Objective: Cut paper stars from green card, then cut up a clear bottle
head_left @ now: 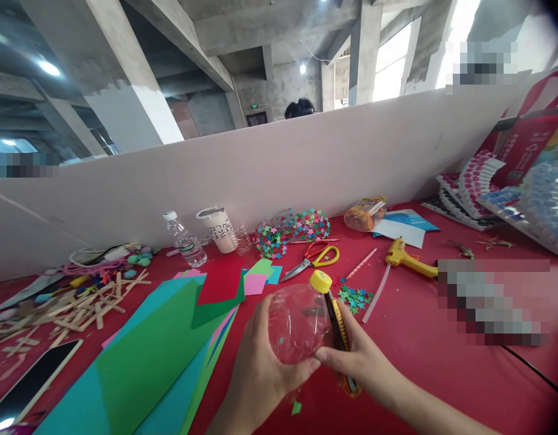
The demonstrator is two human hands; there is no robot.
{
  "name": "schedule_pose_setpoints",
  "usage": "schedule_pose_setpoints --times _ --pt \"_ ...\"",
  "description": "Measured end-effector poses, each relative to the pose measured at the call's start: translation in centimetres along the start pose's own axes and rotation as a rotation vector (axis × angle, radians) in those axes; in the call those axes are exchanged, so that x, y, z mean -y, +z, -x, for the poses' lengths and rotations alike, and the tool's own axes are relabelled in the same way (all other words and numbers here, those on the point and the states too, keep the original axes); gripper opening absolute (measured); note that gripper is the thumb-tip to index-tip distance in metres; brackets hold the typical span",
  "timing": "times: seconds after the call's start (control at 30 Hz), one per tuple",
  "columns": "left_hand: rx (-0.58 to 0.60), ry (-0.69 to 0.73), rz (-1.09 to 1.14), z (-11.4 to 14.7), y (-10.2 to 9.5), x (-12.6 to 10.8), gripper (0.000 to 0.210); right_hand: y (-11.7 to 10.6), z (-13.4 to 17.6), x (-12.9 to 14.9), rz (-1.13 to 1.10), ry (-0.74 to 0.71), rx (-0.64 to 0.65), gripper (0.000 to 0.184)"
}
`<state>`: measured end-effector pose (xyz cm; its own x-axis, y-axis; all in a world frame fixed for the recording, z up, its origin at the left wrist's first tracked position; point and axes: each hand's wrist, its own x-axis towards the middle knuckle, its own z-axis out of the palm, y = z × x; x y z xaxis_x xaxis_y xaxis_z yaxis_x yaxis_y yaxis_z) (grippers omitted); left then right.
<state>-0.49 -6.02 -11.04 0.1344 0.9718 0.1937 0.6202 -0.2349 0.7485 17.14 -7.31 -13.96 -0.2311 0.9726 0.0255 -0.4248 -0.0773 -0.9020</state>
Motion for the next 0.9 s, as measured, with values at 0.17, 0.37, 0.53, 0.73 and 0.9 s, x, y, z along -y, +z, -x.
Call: schedule_pose_setpoints --times 0.17,0.37,0.53,0.73,0.9 --pt "0.029 -0.037 -0.002 -0.3 -0.5 -0.3 0.09 -0.3 0.0 0.0 0.076 0.066 -0.037 0.076" --pt "0.218 -0.009 0.055 -0.2 -1.9 0.8 0.1 -0.5 -0.1 0.2 0.096 0.126 -0.063 0.073" --pt "0.297 -0.065 -0.026 -0.5 -2.6 1.4 0.108 -0.9 -0.7 -0.1 0.133 0.157 -0.132 0.05" --pt "0.161 -0.138 -0.382 -1.1 -3.1 1.4 0.095 -1.9 -1.6 0.7 0.168 0.135 -0.172 0.019" --pt "0.199 -0.159 -0.544 -1.3 -3.1 1.4 0.096 -2.1 -1.3 1.3 0.243 0.197 -0.119 0.034"
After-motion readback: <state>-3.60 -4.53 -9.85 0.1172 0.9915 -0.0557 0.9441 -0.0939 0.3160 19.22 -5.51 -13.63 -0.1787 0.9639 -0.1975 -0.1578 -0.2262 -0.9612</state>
